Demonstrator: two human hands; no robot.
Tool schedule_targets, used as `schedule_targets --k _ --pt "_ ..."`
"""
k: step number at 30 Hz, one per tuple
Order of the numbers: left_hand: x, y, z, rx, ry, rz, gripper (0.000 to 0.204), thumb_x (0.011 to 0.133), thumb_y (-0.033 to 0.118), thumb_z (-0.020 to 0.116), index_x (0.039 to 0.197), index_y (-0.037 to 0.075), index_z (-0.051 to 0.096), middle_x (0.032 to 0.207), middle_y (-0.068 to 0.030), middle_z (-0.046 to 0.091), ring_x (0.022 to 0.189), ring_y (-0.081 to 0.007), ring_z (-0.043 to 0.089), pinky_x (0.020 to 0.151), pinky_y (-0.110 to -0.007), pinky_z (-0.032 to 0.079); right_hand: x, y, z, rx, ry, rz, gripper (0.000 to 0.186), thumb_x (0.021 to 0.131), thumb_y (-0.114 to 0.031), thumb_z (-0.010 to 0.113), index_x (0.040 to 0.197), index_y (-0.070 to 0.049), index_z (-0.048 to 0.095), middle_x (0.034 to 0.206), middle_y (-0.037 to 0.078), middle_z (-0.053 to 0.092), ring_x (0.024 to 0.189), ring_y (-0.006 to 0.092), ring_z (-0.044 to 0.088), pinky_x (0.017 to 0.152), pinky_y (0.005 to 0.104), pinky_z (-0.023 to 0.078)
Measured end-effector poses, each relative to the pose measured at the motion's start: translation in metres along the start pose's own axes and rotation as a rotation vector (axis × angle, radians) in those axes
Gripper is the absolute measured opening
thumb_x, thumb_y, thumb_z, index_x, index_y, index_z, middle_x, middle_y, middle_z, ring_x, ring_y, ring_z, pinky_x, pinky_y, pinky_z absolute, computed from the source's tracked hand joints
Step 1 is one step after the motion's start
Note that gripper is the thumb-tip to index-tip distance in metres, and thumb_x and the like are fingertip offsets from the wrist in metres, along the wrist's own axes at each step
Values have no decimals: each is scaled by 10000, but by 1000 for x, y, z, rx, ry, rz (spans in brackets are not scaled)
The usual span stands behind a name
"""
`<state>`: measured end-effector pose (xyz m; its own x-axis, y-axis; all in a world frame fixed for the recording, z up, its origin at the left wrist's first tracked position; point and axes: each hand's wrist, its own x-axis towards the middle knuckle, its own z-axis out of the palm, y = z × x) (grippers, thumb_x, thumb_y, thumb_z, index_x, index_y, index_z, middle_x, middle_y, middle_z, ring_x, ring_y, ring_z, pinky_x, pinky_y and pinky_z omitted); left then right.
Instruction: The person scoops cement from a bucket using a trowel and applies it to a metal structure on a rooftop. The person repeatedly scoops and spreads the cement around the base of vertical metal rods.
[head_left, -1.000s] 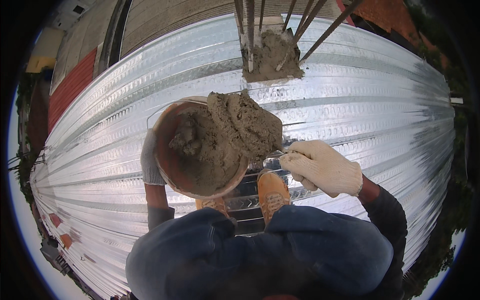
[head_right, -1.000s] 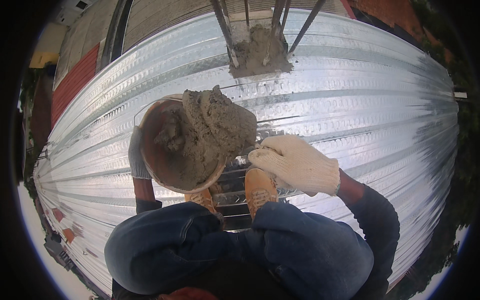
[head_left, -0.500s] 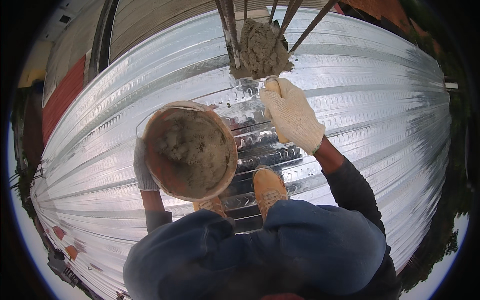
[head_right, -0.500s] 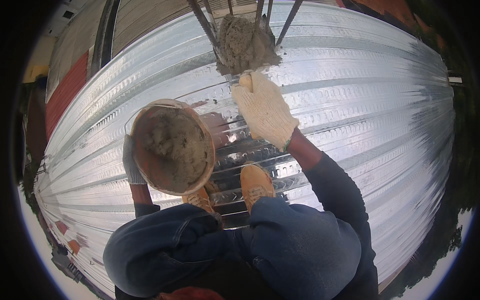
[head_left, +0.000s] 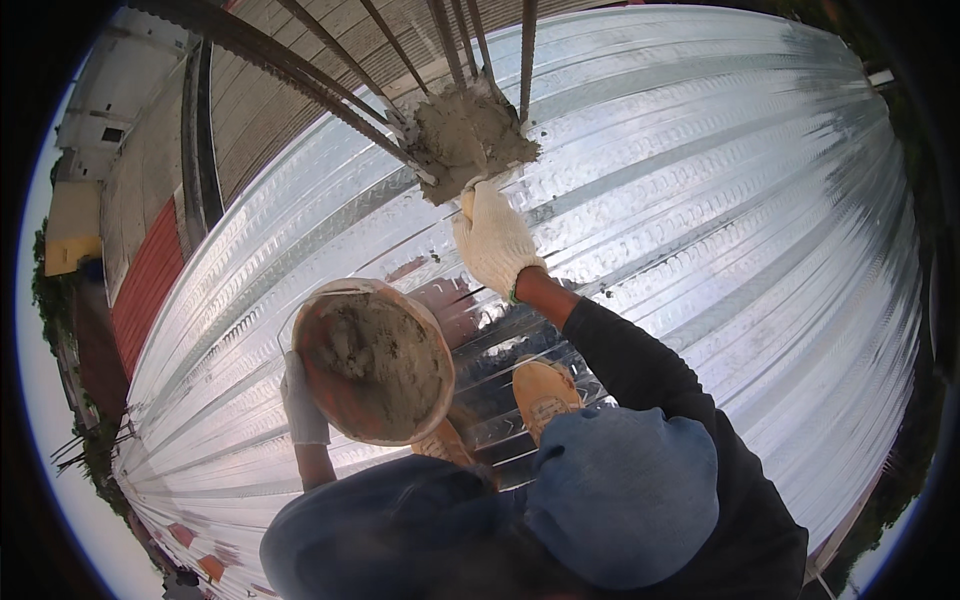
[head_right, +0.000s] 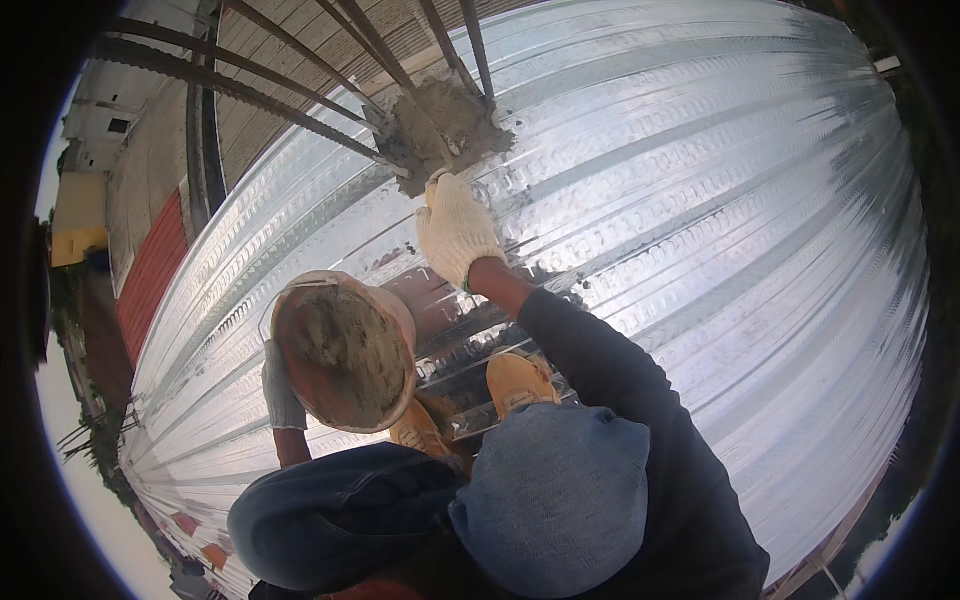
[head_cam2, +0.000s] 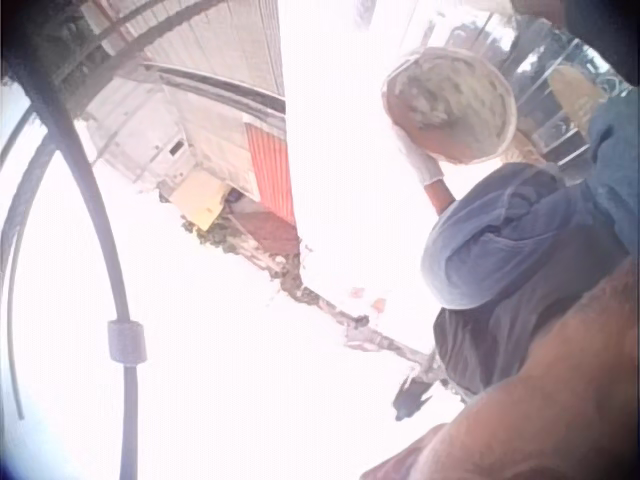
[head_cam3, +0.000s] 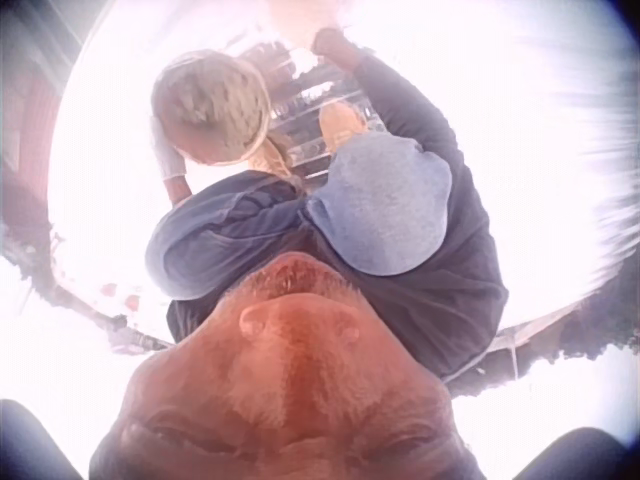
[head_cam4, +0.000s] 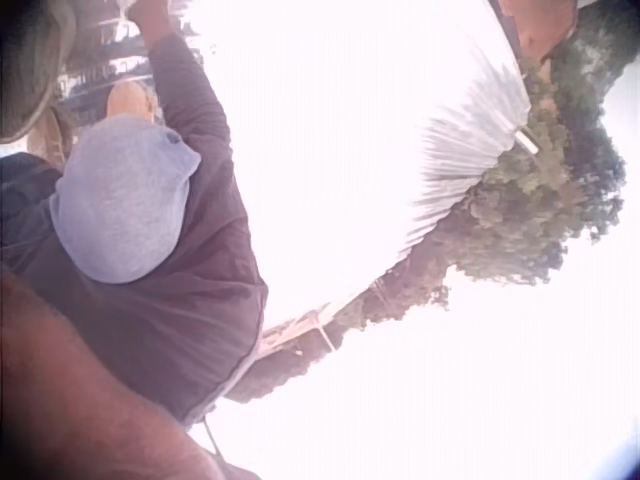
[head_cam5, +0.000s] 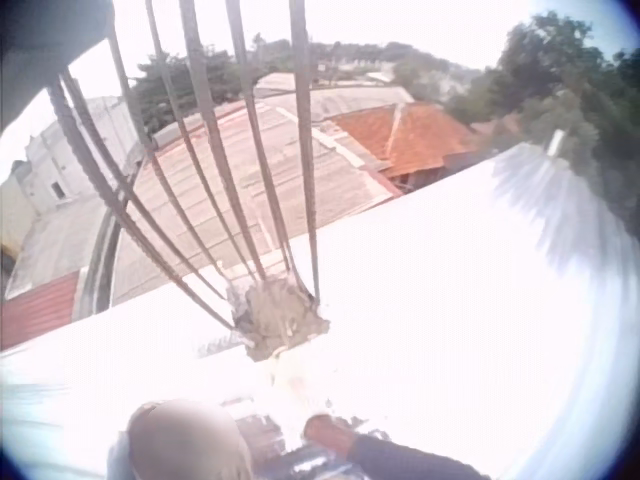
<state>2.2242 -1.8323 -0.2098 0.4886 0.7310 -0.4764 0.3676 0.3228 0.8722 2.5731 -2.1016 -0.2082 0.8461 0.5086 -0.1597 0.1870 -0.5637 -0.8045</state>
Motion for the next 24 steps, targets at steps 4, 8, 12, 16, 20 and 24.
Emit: schedule_targets --k 4,8,12,16,20,24 --pt "-10 11 10 213 88 77 657 1195 516 538 1436 -76 687 1318 -141 752 1159 -222 705 997 -389 595 -24 -9 4 212 -36 148 339 1009 -211 596 1202 57 521 1147 352 665 1132 571 653 969 613 511" --pt "-16 13 19 215 196 137 608 1198 490 536 1393 -58 713 1260 -116 757 1117 -195 694 959 -373 590 -13 -17 17 151 -170 120 381 1016 -238 607 1214 81 541 1117 344 678 1158 501 687 961 587 521" --pt "-19 13 21 240 194 176 583 1200 483 536 1353 -46 728 1218 -98 758 1073 -166 683 915 -351 579 33 -8 45 -353 -204 -287 274 1013 -222 634 1079 42 670 1127 287 717 1092 362 744 851 505 542" --pt "-14 9 31 288 186 178 572 1203 479 535 1333 -41 734 1196 -89 759 1053 -156 676 894 -343 572 79 5 52 -336 -273 -200 250 1042 -214 615 1080 15 707 1188 287 740 1027 392 793 842 467 582" --pt "-19 11 16 304 196 183 565 1198 497 551 1332 -17 744 1202 -84 769 1051 -163 701 894 -339 596 72 -7 32 -14 -398 -63 386 1069 -256 557 1250 85 556 1175 382 723 1139 546 736 950 594 592" --pt "-31 22 18 318 240 197 581 1205 485 528 1340 -38 742 1203 -97 776 1071 -175 697 933 -349 585 49 -19 37 83 -105 64 418 1067 -274 572 1276 87 542 1185 361 728 1141 547 727 974 600 577"
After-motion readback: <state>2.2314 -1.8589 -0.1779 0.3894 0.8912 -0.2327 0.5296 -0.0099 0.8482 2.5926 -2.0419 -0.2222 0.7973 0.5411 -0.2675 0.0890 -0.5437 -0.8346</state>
